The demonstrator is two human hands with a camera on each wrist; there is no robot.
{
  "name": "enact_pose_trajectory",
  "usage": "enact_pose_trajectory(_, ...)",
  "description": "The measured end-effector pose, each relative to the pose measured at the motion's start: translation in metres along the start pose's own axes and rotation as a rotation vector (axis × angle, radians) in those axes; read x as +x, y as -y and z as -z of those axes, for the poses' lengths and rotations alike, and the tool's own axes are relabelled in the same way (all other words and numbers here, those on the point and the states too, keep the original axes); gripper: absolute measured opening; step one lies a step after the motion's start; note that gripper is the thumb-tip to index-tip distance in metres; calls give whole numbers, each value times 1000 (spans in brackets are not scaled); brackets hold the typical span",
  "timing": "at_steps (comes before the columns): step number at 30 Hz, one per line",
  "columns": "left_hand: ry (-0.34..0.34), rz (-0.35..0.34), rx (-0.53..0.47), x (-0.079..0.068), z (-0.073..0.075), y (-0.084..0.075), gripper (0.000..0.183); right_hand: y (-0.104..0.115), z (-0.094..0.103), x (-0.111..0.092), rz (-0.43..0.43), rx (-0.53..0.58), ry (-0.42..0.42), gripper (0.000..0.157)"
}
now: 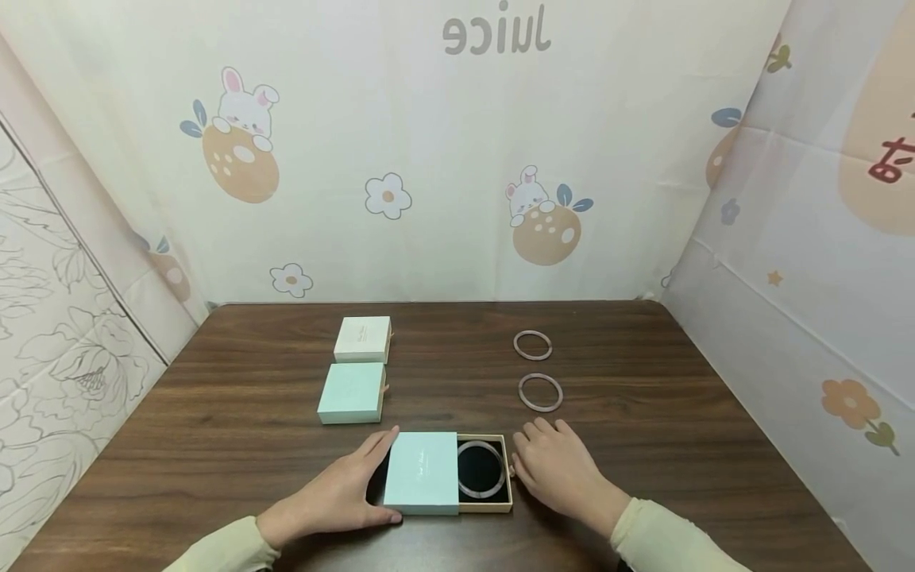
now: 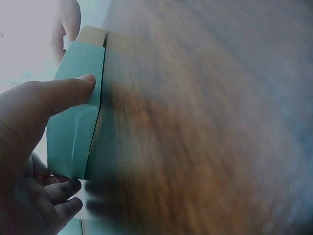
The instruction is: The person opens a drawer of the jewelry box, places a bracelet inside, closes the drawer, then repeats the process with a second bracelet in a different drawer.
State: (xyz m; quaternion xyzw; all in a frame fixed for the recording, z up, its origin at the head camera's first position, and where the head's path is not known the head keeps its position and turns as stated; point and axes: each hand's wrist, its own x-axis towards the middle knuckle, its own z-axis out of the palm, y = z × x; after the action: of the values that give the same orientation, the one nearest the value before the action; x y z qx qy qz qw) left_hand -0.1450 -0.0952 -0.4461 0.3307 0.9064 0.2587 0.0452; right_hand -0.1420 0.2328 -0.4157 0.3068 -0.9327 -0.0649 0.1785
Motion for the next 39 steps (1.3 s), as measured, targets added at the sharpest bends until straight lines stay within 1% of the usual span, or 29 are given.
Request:
enact_pose_trajectory(5, 8, 6, -3, 0, 0, 0, 109, 1, -6, -5, 25, 36, 31, 20)
enact_pose_trajectory(12, 4, -7, 2, 2, 2, 0, 108, 3, -10, -8, 99, 79, -47, 19)
enact_pose_trajectory(15, 1, -5, 6, 2, 3, -1, 108, 3, -13, -8, 113, 84, -59, 19)
enact_pose_trajectory(19, 19, 18, 4, 1, 2, 0, 108, 6, -16, -9, 132, 94, -68, 19)
enact_pose_trajectory(23, 32, 25, -4, 1, 1, 1, 108, 8, -16, -10, 131, 95, -65, 19)
enact_pose_trajectory(27, 32, 24, -8, 1, 0, 0, 108, 9, -14, -10, 118, 95, -38, 20)
enact_pose_trajectory(34, 36, 21, -16, 1, 2, -1, 108, 10, -12, -9, 105, 97, -12, 17)
enact_pose_trajectory(39, 49, 25, -23, 1, 2, -1, 108, 11, -12, -9, 101, 95, -11, 17)
